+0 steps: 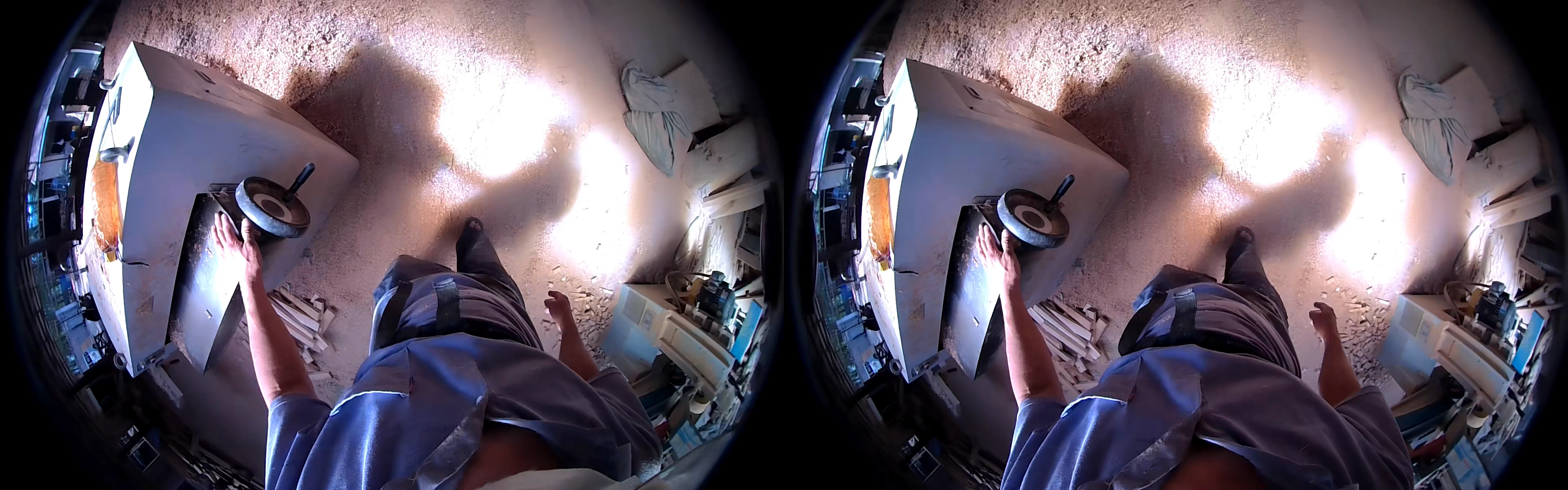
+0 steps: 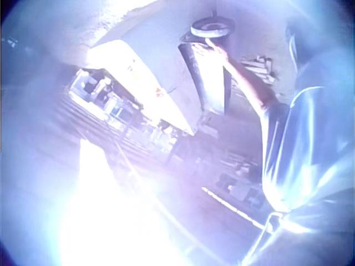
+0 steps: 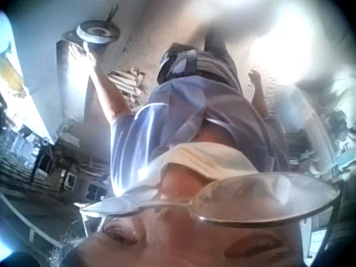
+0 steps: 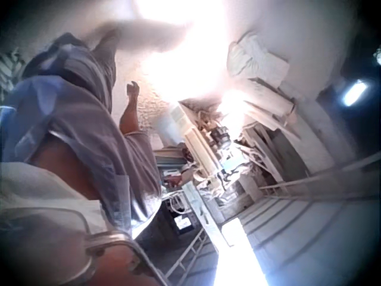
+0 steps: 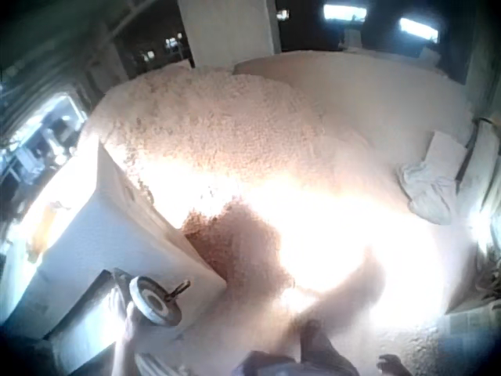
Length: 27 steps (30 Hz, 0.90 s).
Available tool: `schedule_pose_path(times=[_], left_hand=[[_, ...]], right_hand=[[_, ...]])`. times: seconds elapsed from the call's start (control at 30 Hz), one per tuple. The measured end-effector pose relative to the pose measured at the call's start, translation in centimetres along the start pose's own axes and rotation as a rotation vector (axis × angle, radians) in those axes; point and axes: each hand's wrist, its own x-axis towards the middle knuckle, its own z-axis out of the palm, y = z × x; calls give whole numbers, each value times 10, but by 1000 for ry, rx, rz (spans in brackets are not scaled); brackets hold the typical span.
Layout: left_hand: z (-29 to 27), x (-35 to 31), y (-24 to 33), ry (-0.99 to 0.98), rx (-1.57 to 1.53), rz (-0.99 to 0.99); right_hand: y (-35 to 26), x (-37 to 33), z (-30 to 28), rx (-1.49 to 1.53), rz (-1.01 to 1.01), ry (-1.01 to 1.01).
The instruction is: The person sorts wood blocks on the floor next to a woodworking machine, picking them up from a pile and placing them into a separate stack.
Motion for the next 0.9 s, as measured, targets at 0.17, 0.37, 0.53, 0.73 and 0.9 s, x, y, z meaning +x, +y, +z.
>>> schedule_pose_path(times=[0.17,0.37,0.53,0.73,0.9], left_hand=[[2,7,-9,74,74,-213],[-13,14,39,129,-33,-254],[-28,-1,44,186,-41,-398],[-36,20,47,180,-48,-458],[-25,29,55,273,-31,-739]], right_hand=[[-193,169,-115,-31,-269,210],[-464,288,-110,98,-629,137],[-678,232,16,-153,-840,-258],[-891,158,96,-152,-692,-751],[-1111,133,180,-110,-849,-848]])
